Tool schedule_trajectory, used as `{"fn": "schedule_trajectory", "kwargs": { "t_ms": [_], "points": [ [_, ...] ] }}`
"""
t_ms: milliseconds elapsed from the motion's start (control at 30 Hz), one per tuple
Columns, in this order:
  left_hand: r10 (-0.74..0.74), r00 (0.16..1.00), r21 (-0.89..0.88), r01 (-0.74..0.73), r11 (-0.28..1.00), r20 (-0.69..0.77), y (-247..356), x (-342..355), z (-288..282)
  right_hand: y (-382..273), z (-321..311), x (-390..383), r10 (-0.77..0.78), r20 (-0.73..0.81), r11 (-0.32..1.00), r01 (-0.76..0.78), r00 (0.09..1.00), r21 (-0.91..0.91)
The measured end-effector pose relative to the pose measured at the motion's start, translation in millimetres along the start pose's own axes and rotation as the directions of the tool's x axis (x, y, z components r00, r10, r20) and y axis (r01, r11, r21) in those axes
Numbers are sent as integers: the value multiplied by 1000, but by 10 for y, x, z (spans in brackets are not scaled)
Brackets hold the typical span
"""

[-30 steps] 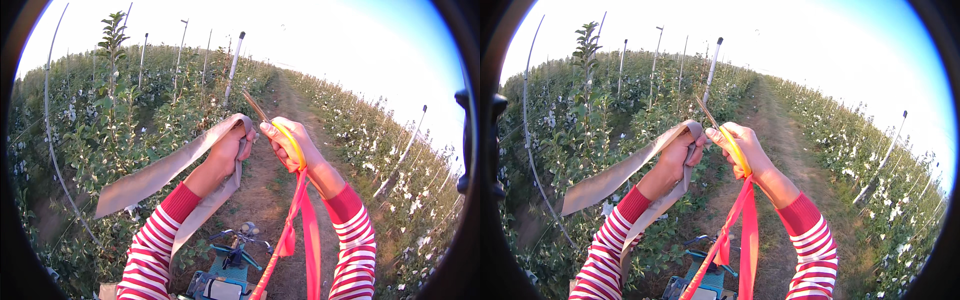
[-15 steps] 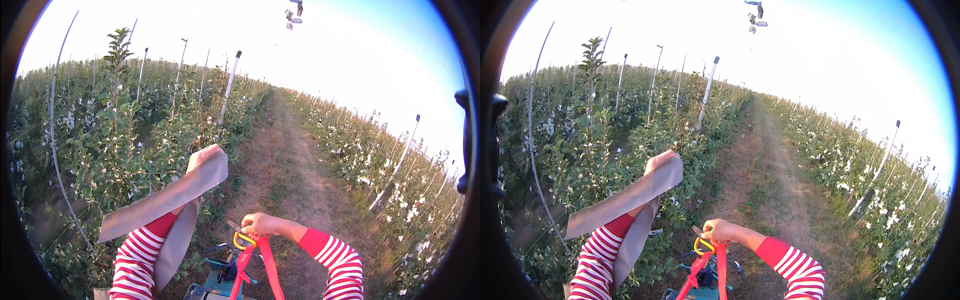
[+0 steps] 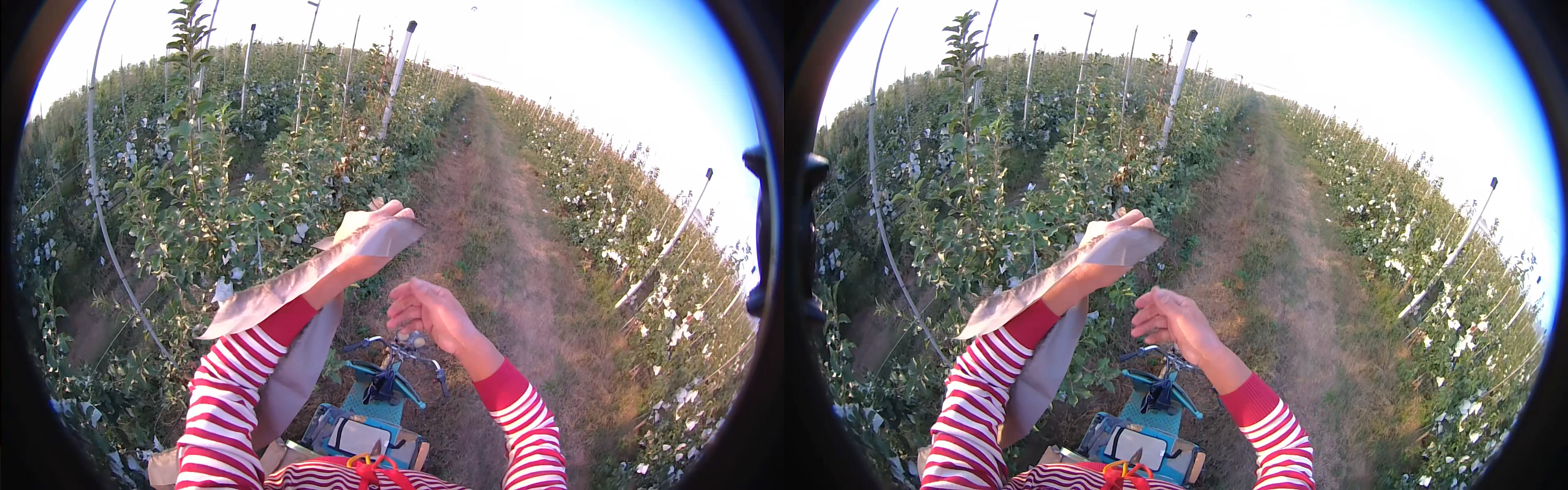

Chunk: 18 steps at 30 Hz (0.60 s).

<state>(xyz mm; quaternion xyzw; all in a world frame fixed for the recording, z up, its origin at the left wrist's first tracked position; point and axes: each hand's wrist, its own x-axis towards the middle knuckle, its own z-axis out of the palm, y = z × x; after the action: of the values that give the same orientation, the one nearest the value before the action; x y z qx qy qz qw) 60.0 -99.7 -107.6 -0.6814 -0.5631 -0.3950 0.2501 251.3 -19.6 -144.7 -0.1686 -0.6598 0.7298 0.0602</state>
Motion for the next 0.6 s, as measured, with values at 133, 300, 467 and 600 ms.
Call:
{"fn": "schedule_trajectory", "kwargs": {
  "t_ms": [133,300,467,600],
  "points": [
    [150,977,163,-174,971,150,238,-105,119,-108,-93,65,-87,51,888,54,995,458],
    [82,985,136,-104,985,155,231,-267,210,138,-166,87,-192,-79,845,206,978,493],
    [-66,989,72,56,996,134,227,-387,163,244,-349,-77,-296,-108,830,312,949,463],
    [-243,940,-337,316,887,241,139,-409,52,309,-551,-238,-291,-78,888,300,954,349]
  ]
}}
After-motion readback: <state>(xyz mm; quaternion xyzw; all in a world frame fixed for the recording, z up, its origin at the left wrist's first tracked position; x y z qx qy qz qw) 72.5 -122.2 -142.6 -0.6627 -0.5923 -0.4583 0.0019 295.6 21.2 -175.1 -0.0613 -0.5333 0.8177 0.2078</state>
